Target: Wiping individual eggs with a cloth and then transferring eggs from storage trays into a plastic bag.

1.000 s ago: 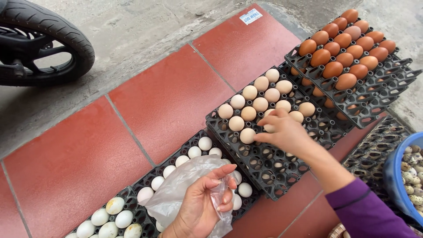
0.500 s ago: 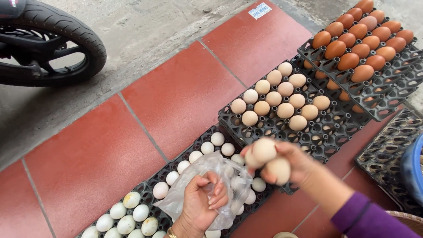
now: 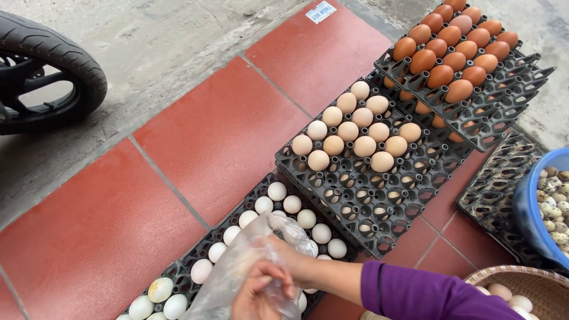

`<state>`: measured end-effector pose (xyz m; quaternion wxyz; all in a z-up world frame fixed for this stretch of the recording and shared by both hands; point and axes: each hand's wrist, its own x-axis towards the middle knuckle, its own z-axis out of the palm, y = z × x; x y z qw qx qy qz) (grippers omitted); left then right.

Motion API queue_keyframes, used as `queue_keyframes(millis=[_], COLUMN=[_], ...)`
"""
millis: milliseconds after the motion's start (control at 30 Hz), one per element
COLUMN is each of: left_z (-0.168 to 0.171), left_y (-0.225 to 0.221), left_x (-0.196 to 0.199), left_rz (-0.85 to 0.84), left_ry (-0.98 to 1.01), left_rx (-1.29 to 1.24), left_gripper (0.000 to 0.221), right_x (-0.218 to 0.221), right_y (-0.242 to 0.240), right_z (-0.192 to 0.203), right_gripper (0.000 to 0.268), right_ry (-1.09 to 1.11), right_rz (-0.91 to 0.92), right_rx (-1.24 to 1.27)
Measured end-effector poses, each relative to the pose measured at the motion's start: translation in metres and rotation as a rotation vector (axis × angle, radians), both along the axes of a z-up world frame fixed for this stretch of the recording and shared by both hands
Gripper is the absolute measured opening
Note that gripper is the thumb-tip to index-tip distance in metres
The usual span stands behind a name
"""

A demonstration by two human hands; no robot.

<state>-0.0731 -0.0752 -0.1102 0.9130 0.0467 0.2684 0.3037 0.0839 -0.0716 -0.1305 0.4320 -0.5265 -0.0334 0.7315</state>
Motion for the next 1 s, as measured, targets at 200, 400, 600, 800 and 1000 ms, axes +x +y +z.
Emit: queue_keyframes(millis=[200, 400, 600, 800, 1000], left_z=[0.064, 0.071, 0.010, 0.002, 0.032], left_y=[-0.012, 0.010, 0.028, 0.030, 0.036], left_x=[0.011, -0.026, -0.063, -0.072, -0.057], left_rz=[-0.374, -0.053, -0.341, -0.191, -0.169], left_ry=[-0.405, -0.128, -0.250, 0.020, -0.082], left_rx=[0.311, 0.388, 0.198, -0.034, -0.043], left_gripper=[0.039, 0.031, 0.045, 0.056, 0.056], right_x=[0.013, 0.030, 0.049, 0.057, 0.054], right_y=[-0.053, -0.017, -0.025, -0.028, -0.017], right_z=[-0.202, 0.029, 0.033, 0.003, 0.046], right_gripper=[0.026, 0.031, 0.038, 0.041, 0.040], right_ry=[-1.069, -1.275, -1.202, -1.258, -1.242], right_rz=[0.751, 1.006, 0.939, 0.883, 0.984], right_rx=[0.358, 0.215, 0.203, 0.255, 0.318])
